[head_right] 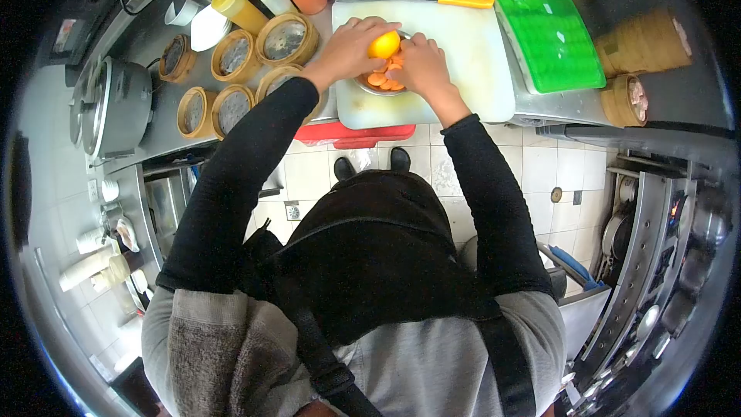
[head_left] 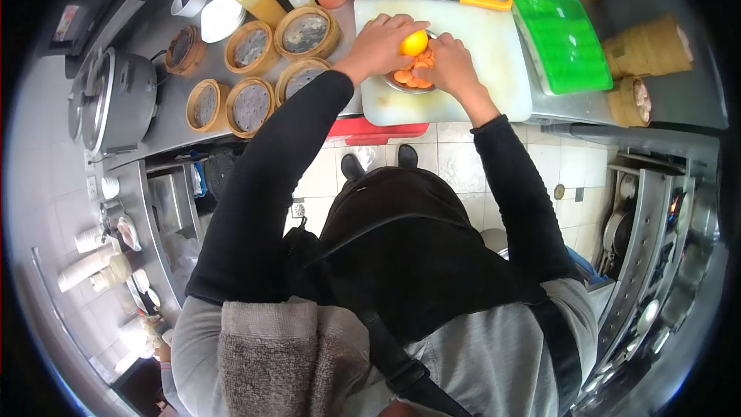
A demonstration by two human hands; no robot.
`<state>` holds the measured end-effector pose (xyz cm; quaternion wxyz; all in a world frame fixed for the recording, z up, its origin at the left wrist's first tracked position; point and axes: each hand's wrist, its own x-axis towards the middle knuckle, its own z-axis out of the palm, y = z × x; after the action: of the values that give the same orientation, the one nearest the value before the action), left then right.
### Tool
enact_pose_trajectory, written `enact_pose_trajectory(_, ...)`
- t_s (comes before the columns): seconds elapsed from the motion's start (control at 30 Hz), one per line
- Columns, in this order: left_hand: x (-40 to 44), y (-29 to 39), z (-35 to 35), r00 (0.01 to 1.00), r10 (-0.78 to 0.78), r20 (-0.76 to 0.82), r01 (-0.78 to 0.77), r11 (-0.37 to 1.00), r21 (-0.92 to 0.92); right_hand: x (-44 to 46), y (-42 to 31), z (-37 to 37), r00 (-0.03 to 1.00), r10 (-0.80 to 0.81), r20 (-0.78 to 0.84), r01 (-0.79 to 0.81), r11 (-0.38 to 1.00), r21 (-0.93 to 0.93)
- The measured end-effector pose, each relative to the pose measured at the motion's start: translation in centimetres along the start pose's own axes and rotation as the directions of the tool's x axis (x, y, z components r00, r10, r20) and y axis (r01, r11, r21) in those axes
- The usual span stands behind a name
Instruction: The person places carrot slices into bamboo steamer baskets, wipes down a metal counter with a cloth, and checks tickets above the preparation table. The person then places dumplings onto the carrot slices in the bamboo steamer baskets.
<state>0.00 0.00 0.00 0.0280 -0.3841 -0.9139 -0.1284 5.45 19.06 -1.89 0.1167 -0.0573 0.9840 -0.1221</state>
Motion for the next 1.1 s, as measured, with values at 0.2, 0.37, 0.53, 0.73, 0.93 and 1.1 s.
enact_pose_trajectory(0.2, 3.7, -3.2, 0.6, 0.902, -0.390, -0.183, 0.185, 0.733, -0.654, -0.8, 3.5, 0.9, 0.933, 0.350, -0.087, -0.200, 0.703, 0.682)
enact_pose_trajectory(0.37, 5.8, -6.1, 1.6, 0.912, -0.404, -0.071, 0.347, 0.851, -0.394, -1.9, 3.3, 0.9, 0.942, 0.195, -0.271, -0.043, 0.876, 0.480)
enact_pose_trajectory(0.53, 4.7, -6.7, 4.2, 0.928, -0.289, -0.236, 0.199, 0.918, -0.343, 0.1, 1.1, 0.2, 0.885, -0.262, -0.385, 0.375, 0.891, 0.256)
enact_pose_trajectory(0.73, 0.4, -3.1, -0.3, 0.860, -0.254, -0.443, 0.060, 0.911, -0.408, 3.8, -2.5, 0.8, 0.977, -0.144, -0.158, 0.160, 0.982, 0.095)
enact_pose_trajectory(0.93, -5.0, -2.0, -0.6, 0.871, -0.394, -0.294, 0.133, 0.764, -0.632, 5.4, -1.5, 0.0, 0.970, -0.240, -0.021, 0.239, 0.949, 0.206)
enact_pose_trajectory(1.1, -3.9, 0.9, -2.2, 0.799, -0.587, 0.130, 0.323, 0.238, -0.916, 6.2, 0.7, -2.4, 0.968, -0.252, -0.019, 0.196, 0.702, 0.685)
